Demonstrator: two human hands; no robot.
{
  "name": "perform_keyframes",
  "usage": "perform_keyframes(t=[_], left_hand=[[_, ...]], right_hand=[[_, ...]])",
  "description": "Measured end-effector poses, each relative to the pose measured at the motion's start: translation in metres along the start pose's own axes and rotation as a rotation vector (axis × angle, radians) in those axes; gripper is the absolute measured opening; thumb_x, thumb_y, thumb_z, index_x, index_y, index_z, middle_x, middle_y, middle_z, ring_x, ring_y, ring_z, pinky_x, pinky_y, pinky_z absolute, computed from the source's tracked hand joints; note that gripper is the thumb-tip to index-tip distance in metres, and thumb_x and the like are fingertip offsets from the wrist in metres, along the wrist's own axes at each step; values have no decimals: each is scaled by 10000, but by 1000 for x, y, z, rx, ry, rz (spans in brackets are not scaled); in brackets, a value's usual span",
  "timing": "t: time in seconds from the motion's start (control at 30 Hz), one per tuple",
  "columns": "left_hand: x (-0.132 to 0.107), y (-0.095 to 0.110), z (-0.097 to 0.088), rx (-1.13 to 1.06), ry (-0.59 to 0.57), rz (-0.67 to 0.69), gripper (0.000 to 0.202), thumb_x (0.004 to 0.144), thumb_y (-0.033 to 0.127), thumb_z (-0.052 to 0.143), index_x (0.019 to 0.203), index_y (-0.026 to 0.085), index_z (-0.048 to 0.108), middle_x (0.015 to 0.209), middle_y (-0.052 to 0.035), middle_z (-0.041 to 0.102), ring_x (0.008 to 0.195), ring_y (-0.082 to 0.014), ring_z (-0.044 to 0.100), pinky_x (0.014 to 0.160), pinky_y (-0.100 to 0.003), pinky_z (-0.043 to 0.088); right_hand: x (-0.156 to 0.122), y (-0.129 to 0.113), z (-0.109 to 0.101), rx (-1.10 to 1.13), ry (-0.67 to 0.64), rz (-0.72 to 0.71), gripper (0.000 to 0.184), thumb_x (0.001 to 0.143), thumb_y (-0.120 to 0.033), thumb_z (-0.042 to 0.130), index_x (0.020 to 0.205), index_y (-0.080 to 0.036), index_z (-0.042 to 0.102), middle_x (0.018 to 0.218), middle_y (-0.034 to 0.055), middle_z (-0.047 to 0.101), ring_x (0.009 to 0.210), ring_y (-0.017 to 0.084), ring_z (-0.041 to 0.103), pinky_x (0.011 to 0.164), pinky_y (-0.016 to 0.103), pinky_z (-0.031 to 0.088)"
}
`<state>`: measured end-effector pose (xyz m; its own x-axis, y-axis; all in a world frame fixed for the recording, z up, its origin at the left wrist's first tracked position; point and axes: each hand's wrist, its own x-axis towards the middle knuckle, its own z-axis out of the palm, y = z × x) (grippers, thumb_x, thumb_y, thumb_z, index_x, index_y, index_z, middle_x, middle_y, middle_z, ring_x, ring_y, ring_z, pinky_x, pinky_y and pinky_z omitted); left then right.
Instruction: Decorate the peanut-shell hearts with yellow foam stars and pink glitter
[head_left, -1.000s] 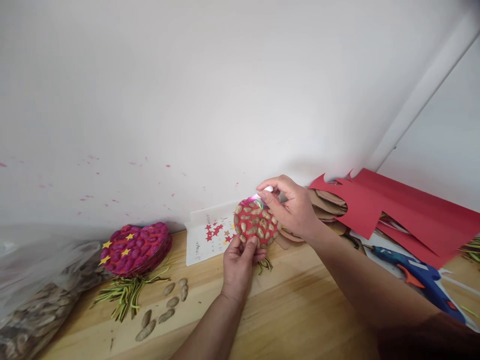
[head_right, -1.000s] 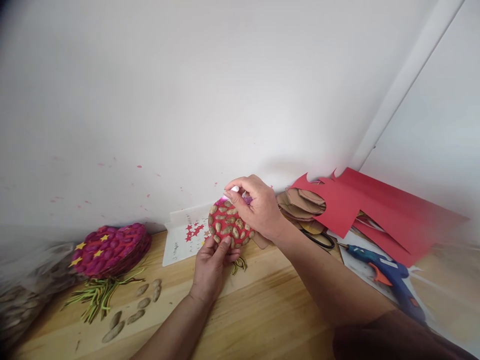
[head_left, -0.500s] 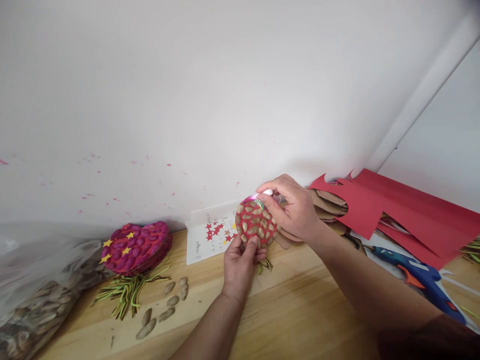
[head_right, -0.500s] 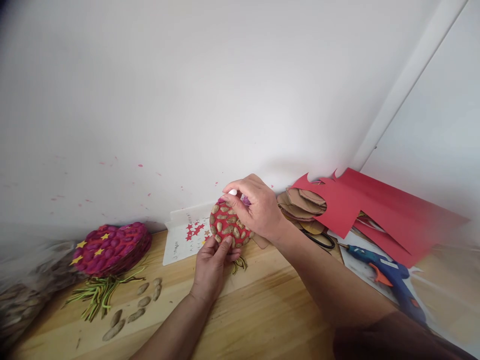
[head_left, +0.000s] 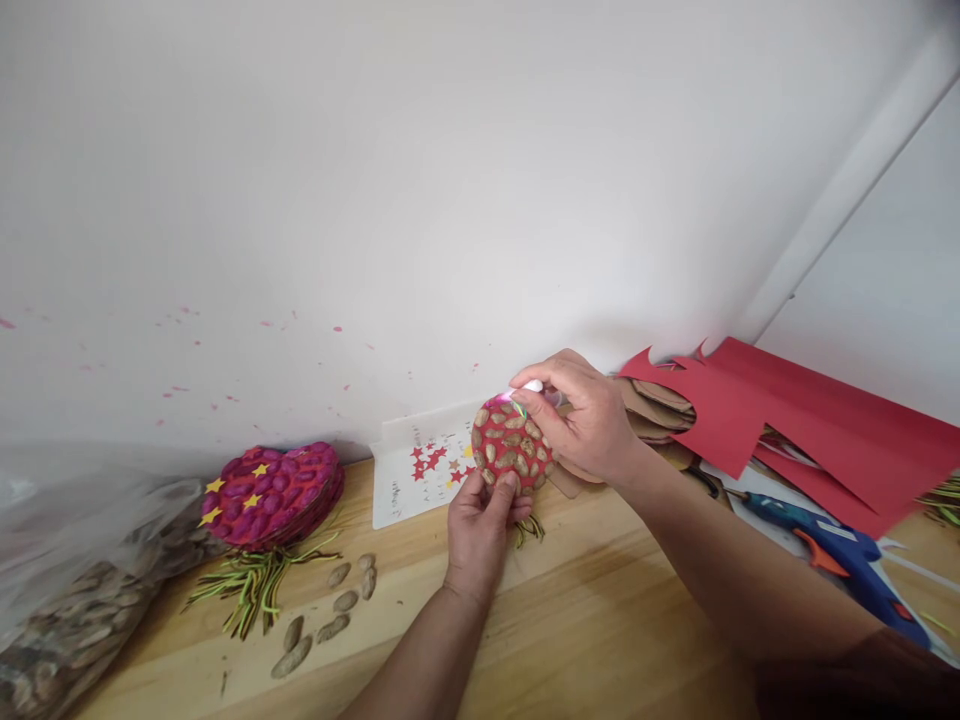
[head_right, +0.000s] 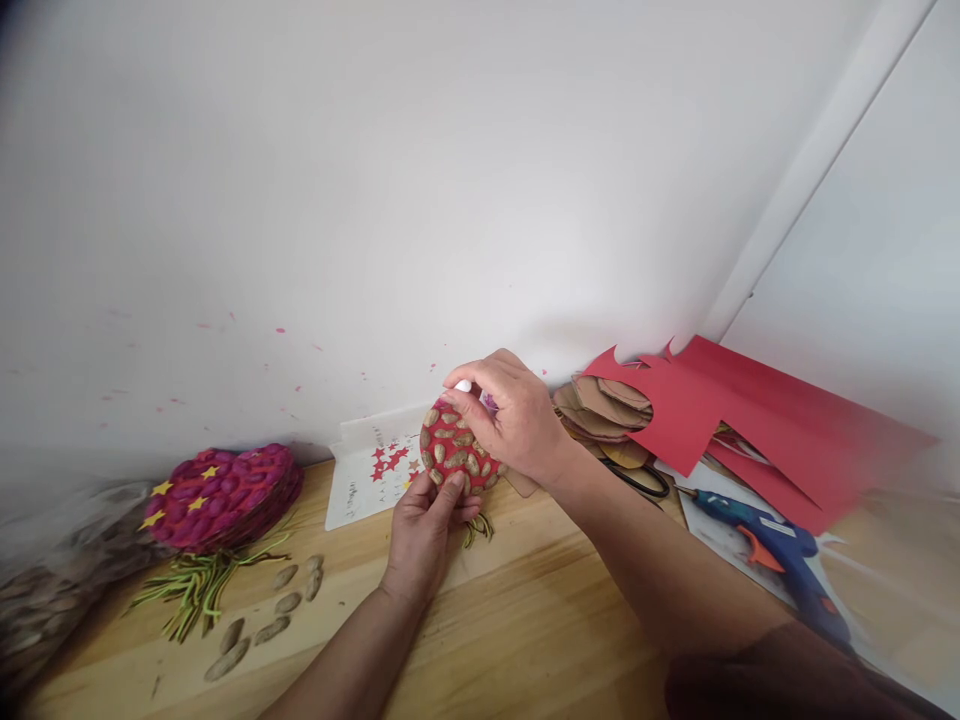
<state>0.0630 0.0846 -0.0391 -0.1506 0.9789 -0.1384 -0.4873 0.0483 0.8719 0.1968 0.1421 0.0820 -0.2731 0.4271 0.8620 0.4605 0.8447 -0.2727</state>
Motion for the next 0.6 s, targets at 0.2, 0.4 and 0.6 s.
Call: perform_keyframes(t=[0.2, 0.4, 0.6], left_hand=[[2, -4, -3, 10, -13, 6, 491, 642, 513, 909, 906, 151, 709, 746, -17, 735, 599, -127, 672, 595, -246, 574], [2, -4, -4, 20, -28, 11, 501, 655, 511, 903, 952, 150, 722, 800, -31, 754, 606, -122, 676, 596, -242, 580], [3, -7, -4, 14, -31, 23, 478, 659, 514, 901, 904, 153, 708, 740, -8, 728, 595, -118, 671, 588, -230, 581]], right_hand=[[0, 0, -1, -7, 4, 0, 36, 954, -192, 669, 949, -218, 693, 808, 15, 709, 774, 170, 615, 729, 315, 497], [-1, 0, 0, -17, -37, -6, 42, 965, -202, 649, 959, -221, 686, 821, 27, 711, 785, 179, 614, 732, 323, 506], [1, -1, -1, -34, 22, -27, 44, 962, -193, 655, 962, -226, 685, 809, 19, 711, 767, 175, 610, 725, 324, 502]])
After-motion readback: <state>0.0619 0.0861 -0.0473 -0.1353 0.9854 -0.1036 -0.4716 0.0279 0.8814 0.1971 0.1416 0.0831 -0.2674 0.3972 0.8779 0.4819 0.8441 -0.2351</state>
